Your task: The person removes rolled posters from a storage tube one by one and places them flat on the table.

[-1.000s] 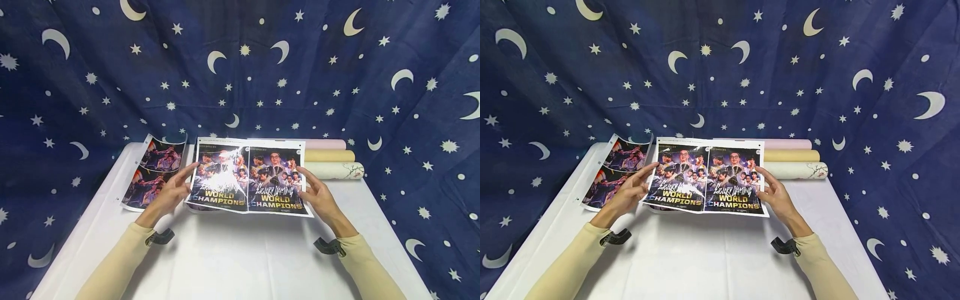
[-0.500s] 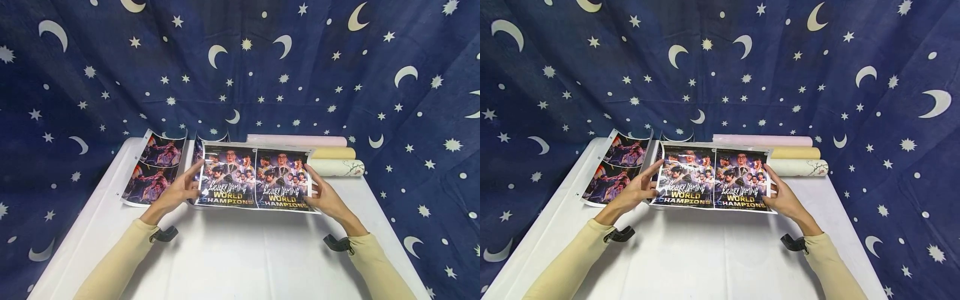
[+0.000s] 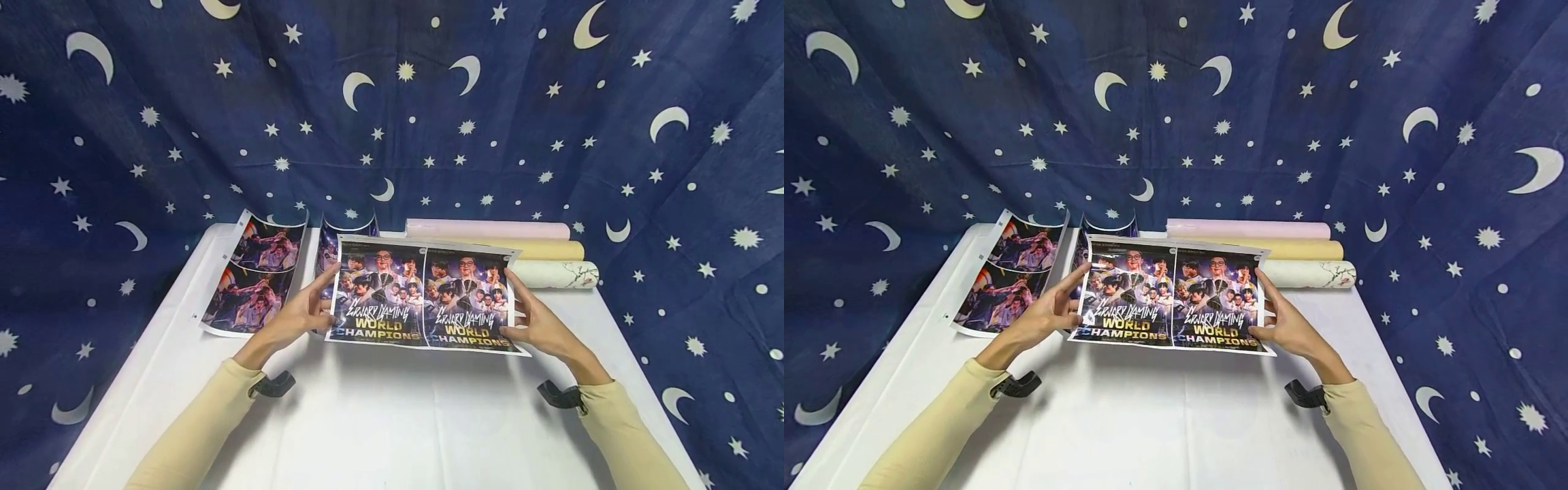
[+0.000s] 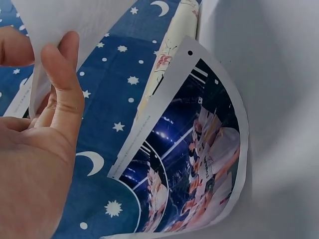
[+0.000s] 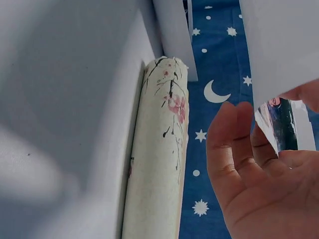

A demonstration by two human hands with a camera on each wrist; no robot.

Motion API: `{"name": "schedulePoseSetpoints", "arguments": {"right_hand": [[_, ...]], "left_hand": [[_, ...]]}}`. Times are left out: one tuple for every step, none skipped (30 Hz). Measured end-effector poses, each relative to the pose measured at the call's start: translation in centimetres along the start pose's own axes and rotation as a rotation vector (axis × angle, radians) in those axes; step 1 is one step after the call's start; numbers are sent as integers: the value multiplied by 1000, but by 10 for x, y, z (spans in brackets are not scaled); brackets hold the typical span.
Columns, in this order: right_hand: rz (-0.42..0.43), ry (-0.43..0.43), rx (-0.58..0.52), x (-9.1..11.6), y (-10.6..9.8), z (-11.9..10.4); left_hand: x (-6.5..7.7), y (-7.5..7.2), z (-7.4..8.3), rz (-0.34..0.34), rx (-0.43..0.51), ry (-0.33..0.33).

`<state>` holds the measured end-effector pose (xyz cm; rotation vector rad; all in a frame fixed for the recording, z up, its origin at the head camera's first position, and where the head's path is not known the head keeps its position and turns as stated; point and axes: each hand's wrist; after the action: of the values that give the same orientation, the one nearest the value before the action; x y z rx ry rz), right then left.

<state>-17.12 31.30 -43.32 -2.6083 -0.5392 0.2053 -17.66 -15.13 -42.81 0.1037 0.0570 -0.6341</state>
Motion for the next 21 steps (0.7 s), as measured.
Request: {"name": "schedulePoseSetpoints", "arguments": {"right_hand": [[4,5,4,1,-1,0],[8,8,8,1,-2,0],[11,13,13,2,-2,0],[16,17,22,3,-3,0],[21,22,30,3,-4,0],[28,23,41,4,-5,1],[32,25,51,5,-6,2],[39,26,64,6,-7,3],[44,30,80,7,-8,4],[49,33,103,9,-10,5],[54,36,130,10,-12,6],[60,38,154,12,-14,8],[64,42,180,14,-16,9],[70,47,208,16,-18,10],[73,50,235,18,-20,12],[77,51,262,20,-22,13],[81,52,285,22,-23,14],[82,53,304,23,-24,14],[82,54,328,24,-26,15],[87,53,352,26,-27,16],[93,51,378,27,-28,16]], "left_hand": [[-1,1,0,1,-9,-2],[-1,2,0,4,-20,-5],[-2,4,0,4,-35,-7],[-3,5,0,2,-50,-7],[-3,6,0,-2,-62,-5],[-4,8,0,-1,-79,-5],[-5,10,0,-3,-90,-3],[-7,11,0,-4,-108,2],[-8,13,0,-8,-122,3],[-10,15,-1,-14,-134,3],[-12,17,0,-20,-152,-3],[-14,20,-1,-27,-173,-10],[-16,22,-1,-34,-196,-21],[-18,25,-2,-39,-223,-31],[-20,27,-2,-45,-243,-46],[-22,30,-2,-48,-268,-56],[-24,32,-2,-47,-291,-66],[-25,35,-3,-46,-312,-72],[-27,37,-3,-43,-328,-77],[-28,40,-3,-45,-340,-78],[-29,42,-4,-49,-349,-81]]}}
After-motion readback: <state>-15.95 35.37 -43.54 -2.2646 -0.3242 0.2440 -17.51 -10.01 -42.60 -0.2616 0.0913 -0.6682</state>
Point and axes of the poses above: each hand's wrist, its own x-axis away from the middle knuckle, its own y-axis out of the palm, z = x × y
